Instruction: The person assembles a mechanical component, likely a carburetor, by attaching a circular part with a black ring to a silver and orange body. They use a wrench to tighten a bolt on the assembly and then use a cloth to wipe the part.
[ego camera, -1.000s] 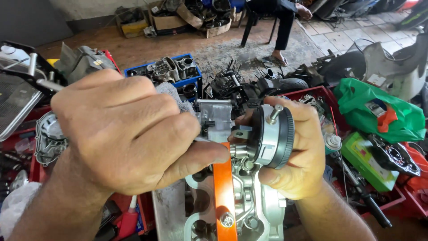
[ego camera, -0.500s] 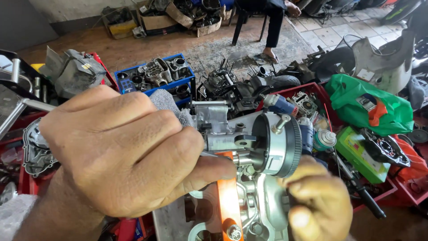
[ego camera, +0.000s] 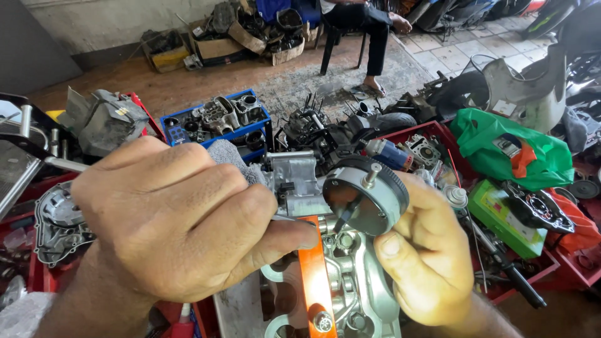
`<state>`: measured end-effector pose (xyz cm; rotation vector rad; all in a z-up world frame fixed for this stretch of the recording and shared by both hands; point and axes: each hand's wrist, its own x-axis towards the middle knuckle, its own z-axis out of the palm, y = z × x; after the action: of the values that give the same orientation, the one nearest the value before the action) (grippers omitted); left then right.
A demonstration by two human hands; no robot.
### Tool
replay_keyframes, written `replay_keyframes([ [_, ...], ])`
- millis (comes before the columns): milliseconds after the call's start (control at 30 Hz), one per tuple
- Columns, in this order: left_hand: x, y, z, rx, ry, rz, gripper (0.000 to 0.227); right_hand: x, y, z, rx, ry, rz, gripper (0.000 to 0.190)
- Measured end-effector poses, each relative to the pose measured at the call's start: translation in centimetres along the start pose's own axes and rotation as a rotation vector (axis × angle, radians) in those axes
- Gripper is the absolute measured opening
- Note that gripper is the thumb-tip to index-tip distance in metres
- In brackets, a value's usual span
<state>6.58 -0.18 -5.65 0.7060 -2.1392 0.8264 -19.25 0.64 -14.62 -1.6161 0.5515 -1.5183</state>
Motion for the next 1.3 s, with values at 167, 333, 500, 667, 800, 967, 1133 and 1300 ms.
replay_keyframes([
  [167, -0.1, 0.0, 0.3, 0.006, 0.046, 0.005, 0.059, -1.2, 1.4, -0.9, -0.094, 0.086, 0.035, 0.041],
  [333, -0.1, 0.1, 0.3, -0.022, 0.052, -0.007, 0.06, 0.0, 0.8, -1.0, -0.223, 0.008, -0.116, 0.023],
  [500, -0.2, 0.0, 0.5, -0.008, 0.066, 0.014, 0.062, 0.4, 0.6, -1.3, -0.325, -0.022, -0.147, 0.021],
  [667, -0.4, -0.1, 0.7, -0.012, 0.073, 0.013, 0.065, -0.1, 1.1, -2.7, -0.159, -0.021, -0.042, 0.025],
  [800, -0.4, -0.1, 0.8, -0.003, 0.087, 0.032, 0.061, 0.6, 1.2, -3.2, -0.272, -0.053, -0.049, 0.025],
  [967, -0.5, 0.0, 0.9, -0.025, 0.095, 0.008, 0.056, 1.3, 1.2, -3.6, -0.428, -0.158, -0.071, 0.021],
  [1133, -0.5, 0.1, 0.8, -0.001, 0.088, 0.008, 0.057, 1.0, 1.5, -3.4, -0.403, -0.142, -0.056, 0.028],
  [1300, -0.8, 0.1, 1.0, 0.032, 0.091, 0.013, 0.059, 2.2, 1.2, -2.1, -0.252, -0.136, -0.142, 0.06],
])
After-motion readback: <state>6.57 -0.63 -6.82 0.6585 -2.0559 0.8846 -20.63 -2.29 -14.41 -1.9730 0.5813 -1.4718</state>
